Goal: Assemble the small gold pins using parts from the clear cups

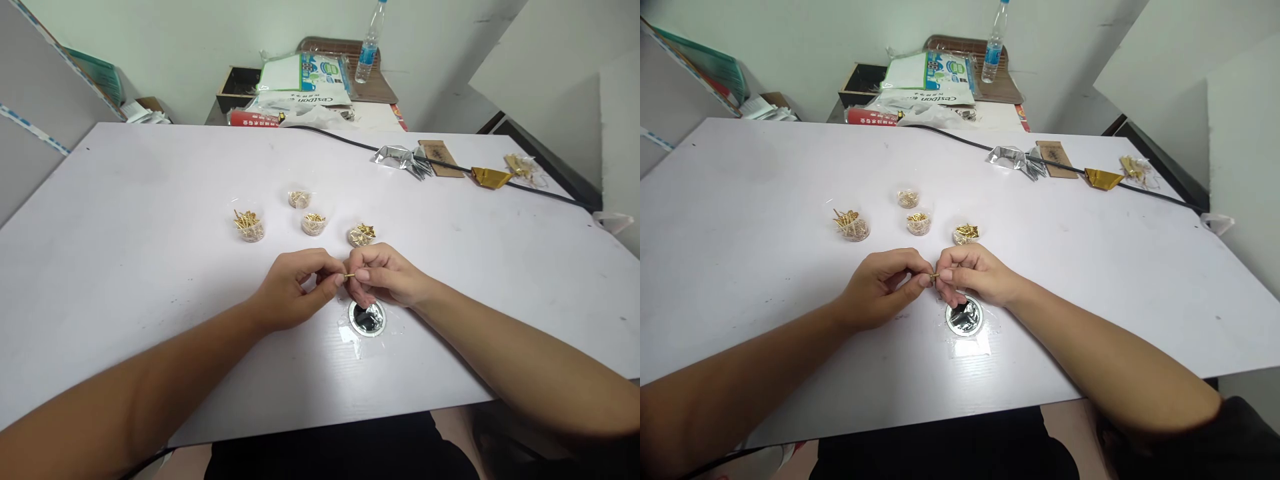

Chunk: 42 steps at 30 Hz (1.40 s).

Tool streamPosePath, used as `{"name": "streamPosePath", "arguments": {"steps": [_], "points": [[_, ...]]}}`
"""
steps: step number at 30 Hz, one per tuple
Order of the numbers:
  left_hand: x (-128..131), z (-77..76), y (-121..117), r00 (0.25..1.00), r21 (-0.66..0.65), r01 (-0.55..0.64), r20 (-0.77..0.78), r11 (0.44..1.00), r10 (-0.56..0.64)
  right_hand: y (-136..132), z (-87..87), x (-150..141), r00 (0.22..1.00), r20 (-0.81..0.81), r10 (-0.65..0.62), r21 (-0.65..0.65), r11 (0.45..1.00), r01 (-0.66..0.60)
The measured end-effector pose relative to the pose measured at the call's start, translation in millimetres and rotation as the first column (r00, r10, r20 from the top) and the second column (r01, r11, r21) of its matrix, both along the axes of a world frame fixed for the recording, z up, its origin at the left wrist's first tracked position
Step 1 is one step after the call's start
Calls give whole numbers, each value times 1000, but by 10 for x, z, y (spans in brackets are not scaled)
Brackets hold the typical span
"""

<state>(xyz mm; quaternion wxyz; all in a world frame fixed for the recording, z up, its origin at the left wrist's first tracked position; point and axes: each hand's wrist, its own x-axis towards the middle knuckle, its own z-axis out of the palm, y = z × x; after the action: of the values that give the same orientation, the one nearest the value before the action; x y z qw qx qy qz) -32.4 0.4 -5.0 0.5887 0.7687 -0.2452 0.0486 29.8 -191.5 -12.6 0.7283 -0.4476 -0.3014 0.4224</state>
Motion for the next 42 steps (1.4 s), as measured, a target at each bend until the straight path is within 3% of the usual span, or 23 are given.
{"name": "streamPosePath", "arguments": {"steps": [21, 31, 38, 42], "points": [[-13, -49, -30, 999, -60, -14, 29, 998, 16, 14, -17, -36, 996, -84, 26, 38, 999, -22], [-12, -42, -29, 998, -56, -30, 51, 998, 33, 24, 2, -21, 991, -131, 26, -38, 999, -31], [-19, -34, -44, 990, 20, -77, 121, 997, 74, 10, -12, -76, 979, 149, -137, -56, 988, 146], [-20, -29, -56, 982, 82, -119, 154, 990, 105, -16, 23, -89, 825, 527, -203, -90, 952, 292]]}}
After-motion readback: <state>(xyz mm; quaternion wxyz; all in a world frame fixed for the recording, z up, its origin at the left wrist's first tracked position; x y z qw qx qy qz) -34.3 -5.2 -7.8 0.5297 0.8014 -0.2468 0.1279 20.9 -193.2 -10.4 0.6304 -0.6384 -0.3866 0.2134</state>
